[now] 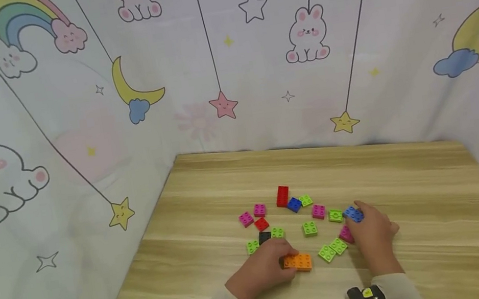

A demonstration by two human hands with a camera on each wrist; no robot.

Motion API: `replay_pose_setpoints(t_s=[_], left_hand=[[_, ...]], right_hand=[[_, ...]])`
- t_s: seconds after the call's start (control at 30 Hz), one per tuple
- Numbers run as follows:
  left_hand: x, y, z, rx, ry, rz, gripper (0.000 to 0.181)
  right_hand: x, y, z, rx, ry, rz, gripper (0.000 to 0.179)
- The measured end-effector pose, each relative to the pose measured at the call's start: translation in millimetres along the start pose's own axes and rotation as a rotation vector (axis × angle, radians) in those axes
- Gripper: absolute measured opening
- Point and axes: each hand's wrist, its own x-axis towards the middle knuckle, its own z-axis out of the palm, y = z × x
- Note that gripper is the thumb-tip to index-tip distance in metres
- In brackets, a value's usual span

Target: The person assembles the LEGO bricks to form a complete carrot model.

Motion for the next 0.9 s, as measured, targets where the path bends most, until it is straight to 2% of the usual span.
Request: replay_pose_setpoints(t_s=[0.07, 0.1, 0.17, 0.3, 0.37, 0.43, 0.57, 0.8, 0.9], left_hand=[[-1.5, -0.7, 1.8, -0.011, -0.001, 0.002, 0.031], [-2.2, -1.4, 2.6, -0.021, -0.004, 0.001, 0.031], [-2.5, -2.9, 3.4, -0.035, -0.008, 0.0, 0.031], [2.4, -6.7, 0.7, -0.04, 0.001, 0.012, 0.033], [7.7, -8.0, -3.6, -0.036, 0.023, 0.024, 0.034], [12.7, -8.9, -7.9, -0.033, 0.045, 0.036, 0.035], [16.0, -9.4, -11.2, -0.032, 0.059, 0.043, 0.036], [8.7, -7.3, -2.5, -0.072, 0.056, 0.006, 0.04], [5.5, -7.1, 1.7, -0.073, 0.055, -0.006, 0.042]], right_hand=[[-5.4, -1, -2, 0.054, 0.023, -0.039, 0.052], [-9.0, -1, -2, 0.088, 0.046, -0.087, 0.049], [-18.4, -5, -1, 0.123, 0.082, -0.232, 0.044], [-37.5, -18, 6, 0.18, 0.086, -0.616, 0.04], [-43.7, -25, 10, 0.204, 0.048, -0.752, 0.042], [-47.1, -32, 14, 0.24, -0.007, -0.832, 0.044], [-52.7, -38, 18, 0.232, -0.096, -0.869, 0.042], [-65.0, -32, 22, 0.22, -0.192, -0.806, 0.04], [-69.3, -29, 23, 0.234, -0.218, -0.804, 0.041]])
